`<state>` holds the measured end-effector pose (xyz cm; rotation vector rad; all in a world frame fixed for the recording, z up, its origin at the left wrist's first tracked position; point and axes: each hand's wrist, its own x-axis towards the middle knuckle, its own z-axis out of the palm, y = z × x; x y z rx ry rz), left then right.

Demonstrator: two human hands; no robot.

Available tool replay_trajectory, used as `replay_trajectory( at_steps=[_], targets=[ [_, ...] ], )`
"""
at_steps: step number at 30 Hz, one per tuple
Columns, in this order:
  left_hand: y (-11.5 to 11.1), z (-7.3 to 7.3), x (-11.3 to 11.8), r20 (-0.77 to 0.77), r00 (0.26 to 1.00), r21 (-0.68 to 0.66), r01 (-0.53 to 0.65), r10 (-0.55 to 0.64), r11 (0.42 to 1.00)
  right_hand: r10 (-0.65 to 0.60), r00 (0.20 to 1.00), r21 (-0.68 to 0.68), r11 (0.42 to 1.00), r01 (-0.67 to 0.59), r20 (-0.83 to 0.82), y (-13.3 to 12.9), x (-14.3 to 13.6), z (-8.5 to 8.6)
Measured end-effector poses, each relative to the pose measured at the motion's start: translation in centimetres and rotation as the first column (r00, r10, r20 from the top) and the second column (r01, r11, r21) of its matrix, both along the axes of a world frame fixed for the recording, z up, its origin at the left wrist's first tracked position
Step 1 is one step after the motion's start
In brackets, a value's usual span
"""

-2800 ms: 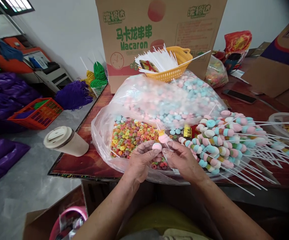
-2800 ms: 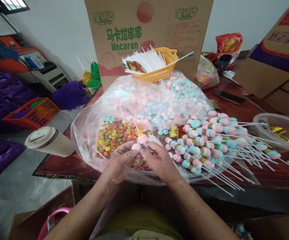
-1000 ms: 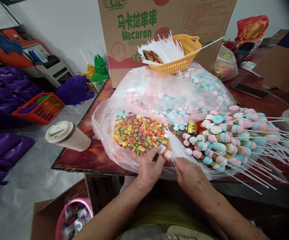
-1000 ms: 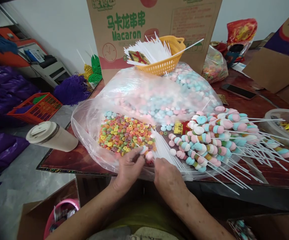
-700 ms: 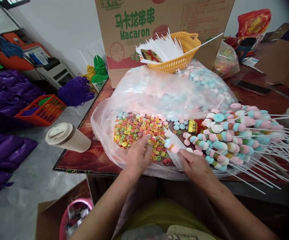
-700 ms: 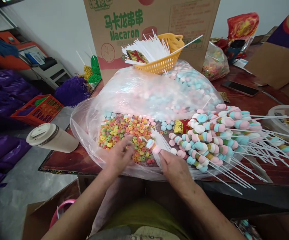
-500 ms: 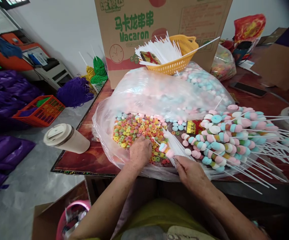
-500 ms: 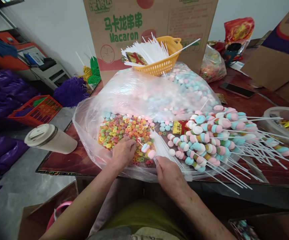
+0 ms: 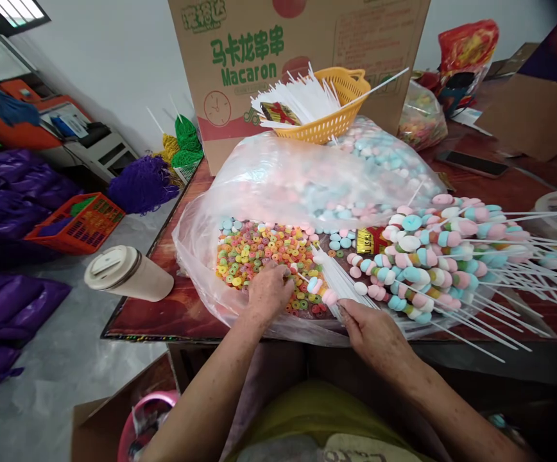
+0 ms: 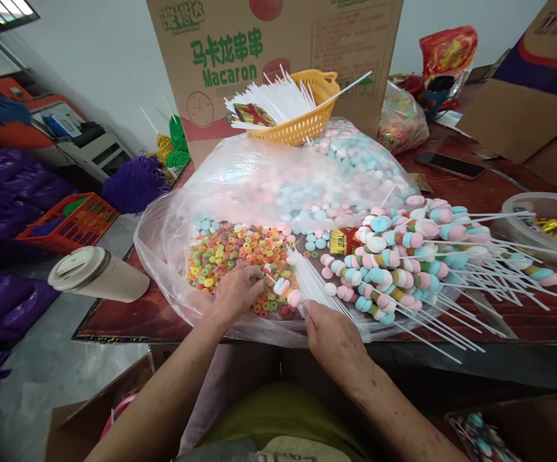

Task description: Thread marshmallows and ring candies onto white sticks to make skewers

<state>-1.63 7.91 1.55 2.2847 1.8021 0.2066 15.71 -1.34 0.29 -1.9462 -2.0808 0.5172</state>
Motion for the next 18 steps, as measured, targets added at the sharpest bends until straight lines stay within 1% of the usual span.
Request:
replay_trajectory(
  at_steps=[2,4,6,7,8,9,10,11,12,13,14,15,16,18],
  targets=[
    [0.2,0.2,1.0,-0.057,0.998,-0.007,-0.002,0.001,1.000,0.006,1.000,-0.018,1.000,-0.006,0.000,-0.1,-0.2,-0.2],
    [0.6,0.4,1.8,-0.114,0.992,-0.032,0.044,-0.047,0.999,0.004,1.000,-0.013,1.000,-0.004,0.000,0.0,-0.3,-0.3],
    [0.9,0.4,2.0,-0.095,0.993,-0.046,0.062,-0.066,0.997,-0.023,1.000,0.008,1.000,0.023,0.009,0.1,-0.2,-0.4],
    [1.0,0.3,1.7,-0.033,0.998,-0.048,0.049,-0.050,0.998,-0.043,0.999,0.019,0.999,0.042,0.016,0.1,0.0,-0.4],
    [1.0,0.1,1.2,0.072,0.997,-0.055,0.022,-0.018,0.998,-0.061,0.998,0.028,0.998,0.060,0.023,0.1,0.3,-0.4],
    [1.1,-0.1,0.6,0.216,0.976,-0.075,-0.021,0.036,0.997,-0.073,0.997,0.032,0.997,0.072,0.030,0.0,0.6,-0.4],
    [1.0,-0.3,-0.1,0.378,0.920,-0.116,-0.067,0.106,0.991,-0.074,0.997,0.031,0.997,0.073,0.034,-0.1,0.8,-0.4],
    [1.0,-0.5,-0.8,0.531,0.828,-0.175,-0.101,0.180,0.979,-0.064,0.997,0.026,0.998,0.063,0.033,-0.2,1.0,-0.3],
    [0.8,-0.6,-1.5,0.653,0.714,-0.241,-0.121,0.253,0.963,-0.045,0.999,0.021,0.999,0.044,0.027,-0.3,1.0,-0.2],
    [0.7,-0.6,-2.0,0.737,0.596,-0.303,-0.130,0.318,0.944,-0.023,1.000,0.018,1.000,0.022,0.017,-0.4,0.9,-0.1],
    [0.5,-0.6,-2.3,0.786,0.494,-0.357,-0.129,0.372,0.925,-0.002,1.000,0.016,1.000,0.002,0.010,-0.4,0.7,0.1],
    [0.3,-0.6,-2.4,0.814,0.417,-0.394,-0.117,0.405,0.912,0.015,1.000,0.014,1.000,-0.015,0.011,-0.3,0.4,0.3],
    [0.1,-0.5,-2.4,0.831,0.362,-0.416,-0.102,0.423,0.904,0.027,0.999,0.009,1.000,-0.027,0.020,-0.3,0.0,0.6],
    [-0.3,-0.6,-2.0,0.852,0.293,-0.428,-0.086,0.433,0.900,0.040,0.997,-0.016,0.999,-0.039,0.064,-0.1,-0.6,1.0]
  ],
)
